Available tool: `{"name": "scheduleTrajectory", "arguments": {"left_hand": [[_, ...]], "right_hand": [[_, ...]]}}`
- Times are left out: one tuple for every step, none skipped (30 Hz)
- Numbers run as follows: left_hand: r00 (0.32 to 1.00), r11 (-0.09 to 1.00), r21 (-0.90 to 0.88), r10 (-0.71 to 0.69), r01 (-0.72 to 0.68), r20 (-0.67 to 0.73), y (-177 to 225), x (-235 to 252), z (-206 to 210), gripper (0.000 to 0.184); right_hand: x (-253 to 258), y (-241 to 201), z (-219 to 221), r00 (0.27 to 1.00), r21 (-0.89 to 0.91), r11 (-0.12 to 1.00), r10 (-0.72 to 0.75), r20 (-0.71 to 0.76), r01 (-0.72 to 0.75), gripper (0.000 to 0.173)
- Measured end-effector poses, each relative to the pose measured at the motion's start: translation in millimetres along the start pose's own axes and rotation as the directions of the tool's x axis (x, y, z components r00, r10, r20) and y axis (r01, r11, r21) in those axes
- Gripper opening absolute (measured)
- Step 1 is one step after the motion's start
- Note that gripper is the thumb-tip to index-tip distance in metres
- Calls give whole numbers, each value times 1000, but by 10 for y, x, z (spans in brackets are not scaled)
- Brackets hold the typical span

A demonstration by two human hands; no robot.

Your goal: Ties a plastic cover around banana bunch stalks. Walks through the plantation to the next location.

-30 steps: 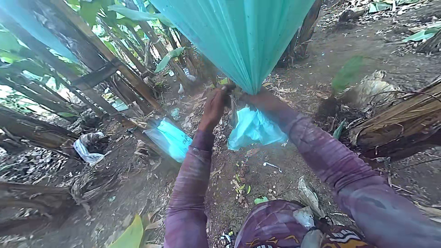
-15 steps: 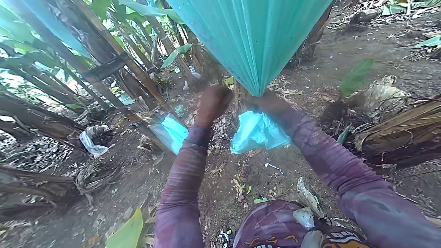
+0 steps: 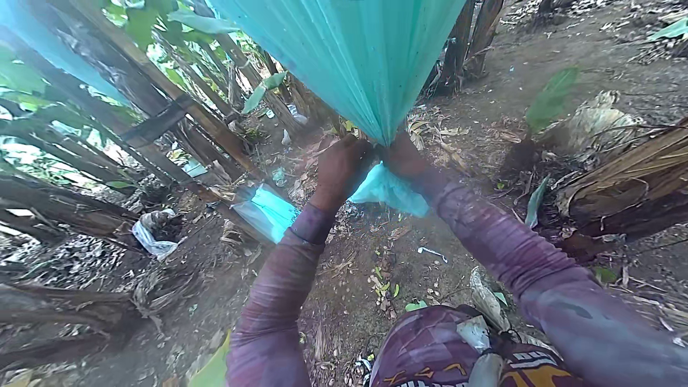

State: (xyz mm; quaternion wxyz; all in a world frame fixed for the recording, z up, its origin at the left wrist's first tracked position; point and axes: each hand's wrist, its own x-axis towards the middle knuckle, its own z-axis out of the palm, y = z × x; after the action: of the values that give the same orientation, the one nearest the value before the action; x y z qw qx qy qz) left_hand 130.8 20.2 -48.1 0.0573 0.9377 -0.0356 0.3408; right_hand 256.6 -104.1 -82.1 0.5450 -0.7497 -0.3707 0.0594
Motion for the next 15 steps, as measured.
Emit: {"name": "scheduleTrajectory", "arguments": {"left_hand": [[1000, 999, 31, 21, -21, -6, 21, -9, -11, 18], [999, 997, 58, 51, -51, 0, 41, -20, -23, 18], [995, 992, 84, 97, -97, 4, 61, -28, -28, 18], [988, 981, 114, 155, -156, 21, 85, -29, -33, 18], [973, 962, 150, 221, -228, 64, 114, -19, -41, 16], [948, 932, 187, 291, -312, 129, 153, 1, -64, 15], [911, 892, 210, 362, -400, 197, 206, 38, -99, 13], [866, 849, 221, 421, -481, 269, 264, 96, -140, 13], [815, 798, 230, 471, -557, 338, 323, 175, -180, 13], [762, 744, 241, 510, -624, 399, 381, 268, -212, 15], [709, 690, 242, 544, -682, 449, 433, 372, -237, 14], [662, 645, 237, 567, -727, 490, 470, 486, -250, 13], [629, 616, 228, 576, -754, 523, 497, 602, -257, 13], [618, 608, 232, 562, -759, 550, 517, 714, -264, 14], [634, 631, 249, 507, -734, 584, 550, 825, -273, 15]], "right_hand": [[5, 8, 16, 999, -47, 999, -22, -26, 21, 31], [-3, 0, 26, 998, -98, 994, -47, -43, 43, 33], [-22, -17, 30, 997, -156, 986, -68, -46, 60, 35], [-40, -31, 38, 995, -211, 975, -87, -47, 75, 35], [-52, -30, 54, 992, -261, 960, -113, -48, 97, 32], [-65, -10, 78, 983, -297, 943, -172, -58, 148, 30], [-84, -4, 87, 974, -316, 929, -220, -51, 193, 28], [-98, 7, 92, 963, -327, 915, -266, -47, 237, 27], [-92, 33, 94, 956, -340, 904, -290, -37, 261, 27], [-83, 92, 110, 944, -333, 897, -324, -52, 290, 28], [-82, 166, 132, 926, -302, 897, -365, -94, 323, 32], [-69, 237, 147, 919, -244, 911, -370, -133, 332, 34], [-79, 265, 144, 921, -164, 931, -351, -167, 325, 35], [-90, 256, 128, 932, -112, 949, -311, -189, 294, 31], [-88, 223, 86, 952, -115, 965, -254, -171, 237, 29]]}}
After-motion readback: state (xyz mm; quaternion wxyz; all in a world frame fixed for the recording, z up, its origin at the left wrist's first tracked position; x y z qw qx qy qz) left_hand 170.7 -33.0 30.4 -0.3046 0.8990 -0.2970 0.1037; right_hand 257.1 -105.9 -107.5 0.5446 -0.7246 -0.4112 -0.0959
